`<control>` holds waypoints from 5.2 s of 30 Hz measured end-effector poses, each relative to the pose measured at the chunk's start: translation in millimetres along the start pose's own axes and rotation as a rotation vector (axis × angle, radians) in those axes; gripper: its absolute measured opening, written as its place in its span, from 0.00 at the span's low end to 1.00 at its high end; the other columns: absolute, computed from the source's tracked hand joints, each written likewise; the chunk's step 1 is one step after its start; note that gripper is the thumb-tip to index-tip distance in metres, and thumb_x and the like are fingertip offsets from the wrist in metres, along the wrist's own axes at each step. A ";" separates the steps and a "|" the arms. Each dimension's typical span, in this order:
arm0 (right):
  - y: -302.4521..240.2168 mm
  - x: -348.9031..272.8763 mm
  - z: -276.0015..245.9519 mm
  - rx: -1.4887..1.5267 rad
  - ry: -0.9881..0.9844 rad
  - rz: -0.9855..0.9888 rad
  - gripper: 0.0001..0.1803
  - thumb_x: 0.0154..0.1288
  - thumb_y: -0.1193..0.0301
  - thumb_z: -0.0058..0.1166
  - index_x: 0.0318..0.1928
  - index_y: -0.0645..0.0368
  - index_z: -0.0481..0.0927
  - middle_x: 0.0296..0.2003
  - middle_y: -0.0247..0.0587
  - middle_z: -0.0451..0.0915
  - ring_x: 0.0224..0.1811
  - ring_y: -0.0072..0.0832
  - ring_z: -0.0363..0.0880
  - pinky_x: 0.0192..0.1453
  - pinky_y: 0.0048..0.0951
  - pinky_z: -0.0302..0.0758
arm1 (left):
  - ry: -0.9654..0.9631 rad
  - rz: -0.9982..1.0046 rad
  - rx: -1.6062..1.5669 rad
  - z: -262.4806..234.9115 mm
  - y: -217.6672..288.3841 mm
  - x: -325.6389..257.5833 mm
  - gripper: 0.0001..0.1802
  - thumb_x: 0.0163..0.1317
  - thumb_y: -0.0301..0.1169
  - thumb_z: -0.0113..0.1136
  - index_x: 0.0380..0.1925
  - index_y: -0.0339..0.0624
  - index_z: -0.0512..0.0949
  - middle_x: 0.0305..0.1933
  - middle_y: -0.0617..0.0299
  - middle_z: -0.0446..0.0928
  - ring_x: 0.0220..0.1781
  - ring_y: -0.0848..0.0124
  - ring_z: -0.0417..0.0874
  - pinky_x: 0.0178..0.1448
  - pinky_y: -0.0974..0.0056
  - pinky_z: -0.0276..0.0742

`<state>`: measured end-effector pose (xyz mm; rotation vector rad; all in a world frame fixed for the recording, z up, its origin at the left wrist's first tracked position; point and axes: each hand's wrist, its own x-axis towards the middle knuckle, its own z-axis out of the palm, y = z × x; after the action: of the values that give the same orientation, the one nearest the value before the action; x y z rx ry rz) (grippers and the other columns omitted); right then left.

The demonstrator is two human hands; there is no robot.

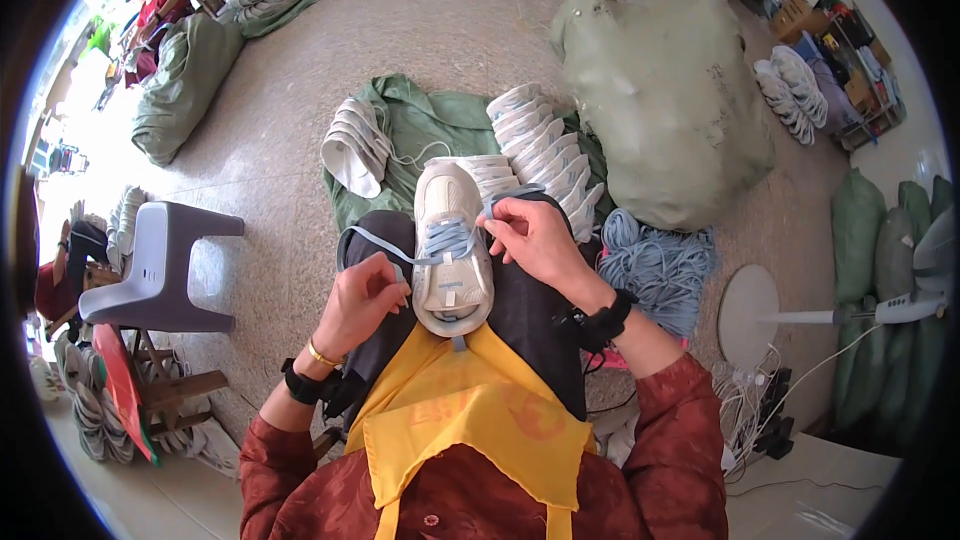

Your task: Lacing white sneakers in a shoe manufacturing workshop.

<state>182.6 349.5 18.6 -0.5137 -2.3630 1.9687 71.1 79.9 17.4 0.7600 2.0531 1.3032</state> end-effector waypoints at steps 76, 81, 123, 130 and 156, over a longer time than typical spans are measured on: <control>19.0 -7.1 25.7 -0.034 0.191 -0.107 0.08 0.68 0.82 0.65 0.40 0.66 0.77 0.33 0.37 0.85 0.34 0.18 0.87 0.39 0.22 0.87 | 0.343 0.165 0.131 39.2 -2.6 23.6 0.12 0.60 0.20 0.69 0.32 0.34 0.71 0.29 0.56 0.81 0.30 0.67 0.88 0.36 0.65 0.82; 27.6 -7.9 26.7 -0.111 0.223 -0.215 0.07 0.63 0.80 0.69 0.38 0.69 0.83 0.29 0.38 0.85 0.31 0.22 0.87 0.35 0.23 0.83 | 0.372 0.165 0.088 43.4 -0.3 24.1 0.14 0.59 0.20 0.70 0.33 0.35 0.70 0.29 0.55 0.81 0.31 0.66 0.88 0.36 0.65 0.82; -20.4 -27.3 60.6 -0.419 0.000 -0.446 0.07 0.71 0.79 0.58 0.42 0.64 0.72 0.33 0.52 0.80 0.36 0.51 0.84 0.38 0.47 0.78 | 0.335 0.287 0.205 46.9 -4.1 13.7 0.11 0.56 0.20 0.66 0.38 0.36 0.74 0.35 0.50 0.73 0.41 0.49 0.77 0.46 0.50 0.74; -10.8 -12.1 68.1 -0.527 0.006 -0.436 0.05 0.68 0.76 0.59 0.41 0.65 0.80 0.37 0.55 0.82 0.40 0.55 0.83 0.43 0.48 0.79 | 0.300 0.351 0.364 43.5 0.6 9.3 0.17 0.54 0.24 0.69 0.42 0.34 0.73 0.38 0.50 0.73 0.42 0.52 0.76 0.45 0.52 0.76; -127.6 -52.5 9.1 -0.083 -0.241 -0.022 0.04 0.71 0.76 0.62 0.37 0.63 0.82 0.28 0.26 0.81 0.28 0.10 0.76 0.31 0.17 0.72 | 0.159 0.397 0.035 28.6 18.4 22.3 0.12 0.61 0.17 0.60 0.44 0.35 0.75 0.40 0.55 0.77 0.38 0.64 0.81 0.42 0.63 0.77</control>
<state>200.2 308.0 149.3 -0.2636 -2.5852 2.0353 79.9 119.5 20.5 1.1575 2.1235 1.5881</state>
